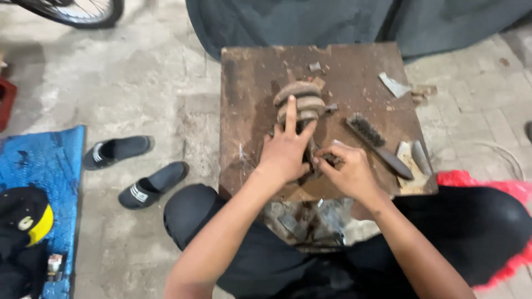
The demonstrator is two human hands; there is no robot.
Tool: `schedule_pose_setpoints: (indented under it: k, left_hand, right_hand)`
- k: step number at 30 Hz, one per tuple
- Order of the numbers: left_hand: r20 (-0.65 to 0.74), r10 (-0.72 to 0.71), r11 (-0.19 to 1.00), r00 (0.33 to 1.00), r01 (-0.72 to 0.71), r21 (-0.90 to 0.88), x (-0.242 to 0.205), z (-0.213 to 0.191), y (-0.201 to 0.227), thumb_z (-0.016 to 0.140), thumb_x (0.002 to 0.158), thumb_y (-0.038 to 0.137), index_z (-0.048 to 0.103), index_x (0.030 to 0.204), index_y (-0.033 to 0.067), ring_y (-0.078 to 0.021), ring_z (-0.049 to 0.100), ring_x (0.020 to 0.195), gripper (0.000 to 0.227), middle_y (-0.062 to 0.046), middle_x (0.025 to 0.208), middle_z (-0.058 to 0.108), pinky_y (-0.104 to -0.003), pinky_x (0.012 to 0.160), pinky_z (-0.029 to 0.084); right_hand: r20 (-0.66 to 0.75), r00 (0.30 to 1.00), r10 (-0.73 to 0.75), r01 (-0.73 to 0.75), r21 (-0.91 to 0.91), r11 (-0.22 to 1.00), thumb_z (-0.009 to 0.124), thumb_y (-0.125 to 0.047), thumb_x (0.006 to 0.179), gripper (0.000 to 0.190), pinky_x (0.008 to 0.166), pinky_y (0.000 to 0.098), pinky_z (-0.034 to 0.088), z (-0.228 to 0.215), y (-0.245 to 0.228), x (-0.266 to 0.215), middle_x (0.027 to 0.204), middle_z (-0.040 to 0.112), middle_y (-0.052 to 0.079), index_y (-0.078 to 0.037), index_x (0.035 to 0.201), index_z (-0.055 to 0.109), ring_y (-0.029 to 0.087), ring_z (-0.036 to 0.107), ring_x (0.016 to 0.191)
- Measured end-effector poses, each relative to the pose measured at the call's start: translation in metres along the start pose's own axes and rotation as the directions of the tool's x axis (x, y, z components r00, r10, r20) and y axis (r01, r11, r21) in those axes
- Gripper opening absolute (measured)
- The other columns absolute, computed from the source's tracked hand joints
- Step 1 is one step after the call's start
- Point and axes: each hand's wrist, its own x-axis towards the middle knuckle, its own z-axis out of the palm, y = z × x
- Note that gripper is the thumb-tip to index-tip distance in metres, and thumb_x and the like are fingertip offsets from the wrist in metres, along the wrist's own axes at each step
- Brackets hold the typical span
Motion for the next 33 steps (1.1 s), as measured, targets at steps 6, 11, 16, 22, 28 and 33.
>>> schedule_pose_setpoints:
  k: [6, 11, 16, 22, 28, 33]
  left_hand:
    - [-0.035, 0.03, 1.0, 0.999, -0.03, 0.002, 0.0, 0.003, -0.001, 0.086, 0.081, 0.024, 0.039, 0.159, 0.0167, -0.0577, 0.042, 0.131, 0.091, -0.031, 0.166, -0.017, -0.069, 0.097, 0.046]
    - [-0.054, 0.038, 0.999, 0.998, -0.039, -0.009, 0.001, 0.007, -0.002, 0.087, 0.08, 0.022, 0.04, 0.158, 0.0144, -0.0587, 0.041, 0.129, 0.091, -0.032, 0.165, -0.017, -0.071, 0.096, 0.045]
    - [-0.048, 0.036, 0.999, 0.998, -0.037, -0.019, 0.0, 0.004, -0.001, 0.087, 0.08, 0.019, 0.041, 0.157, 0.0122, -0.06, 0.04, 0.129, 0.09, -0.033, 0.165, -0.016, -0.073, 0.097, 0.044]
    - [0.031, 0.02, 0.999, 0.999, -0.019, -0.045, -0.001, -0.005, -0.002, 0.097, 0.066, 0.034, 0.038, 0.158, 0.0139, -0.0601, 0.038, 0.131, 0.11, -0.034, 0.164, -0.02, -0.074, 0.099, 0.041]
    - [0.028, 0.033, 0.997, 0.999, -0.032, -0.064, -0.001, -0.006, -0.002, 0.097, 0.068, 0.036, 0.038, 0.158, 0.0135, -0.0583, 0.039, 0.129, 0.11, -0.034, 0.164, -0.017, -0.071, 0.099, 0.041]
    - [0.046, 0.008, 0.998, 0.999, -0.004, -0.067, 0.002, -0.005, 0.0, 0.097, 0.064, 0.04, 0.041, 0.156, 0.0156, -0.0563, 0.041, 0.128, 0.111, -0.032, 0.165, -0.02, -0.069, 0.1, 0.041]
  right_hand:
    - [0.004, 1.0, -0.002, 0.002, 0.025, 1.0, 0.077, -0.01, 0.08, 0.007, 0.066, 0.0416, 0.054, -0.002, -0.003, 0.0, 0.079, 0.075, 0.009, -0.014, 0.086, 0.077, 0.035, 0.072, 0.078]
    - [0.071, 0.997, 0.009, -0.012, 0.044, 0.999, 0.076, -0.01, 0.08, 0.009, 0.063, 0.0401, 0.054, -0.01, -0.009, 0.004, 0.079, 0.075, 0.009, -0.014, 0.088, 0.077, 0.033, 0.071, 0.075]
    - [0.177, 0.984, -0.032, 0.019, 0.076, 0.997, 0.075, -0.008, 0.079, 0.01, 0.06, 0.0428, 0.054, -0.02, -0.007, 0.023, 0.079, 0.074, 0.013, -0.011, 0.088, 0.076, 0.036, 0.071, 0.075]
    - [0.343, 0.907, -0.244, 0.222, 0.102, 0.97, 0.075, -0.011, 0.081, 0.005, 0.057, 0.0412, 0.054, -0.022, 0.013, 0.039, 0.078, 0.074, 0.01, -0.013, 0.086, 0.075, 0.035, 0.07, 0.07]
    - [0.447, 0.852, -0.272, 0.222, 0.163, 0.961, 0.078, -0.012, 0.078, 0.009, 0.057, 0.041, 0.056, -0.034, 0.016, 0.048, 0.077, 0.075, 0.011, -0.008, 0.086, 0.074, 0.035, 0.072, 0.067]
    - [0.459, 0.842, -0.282, 0.206, 0.207, 0.956, 0.077, -0.007, 0.075, 0.011, 0.057, 0.0411, 0.057, -0.034, 0.02, 0.053, 0.078, 0.076, 0.012, -0.007, 0.086, 0.075, 0.035, 0.073, 0.067]
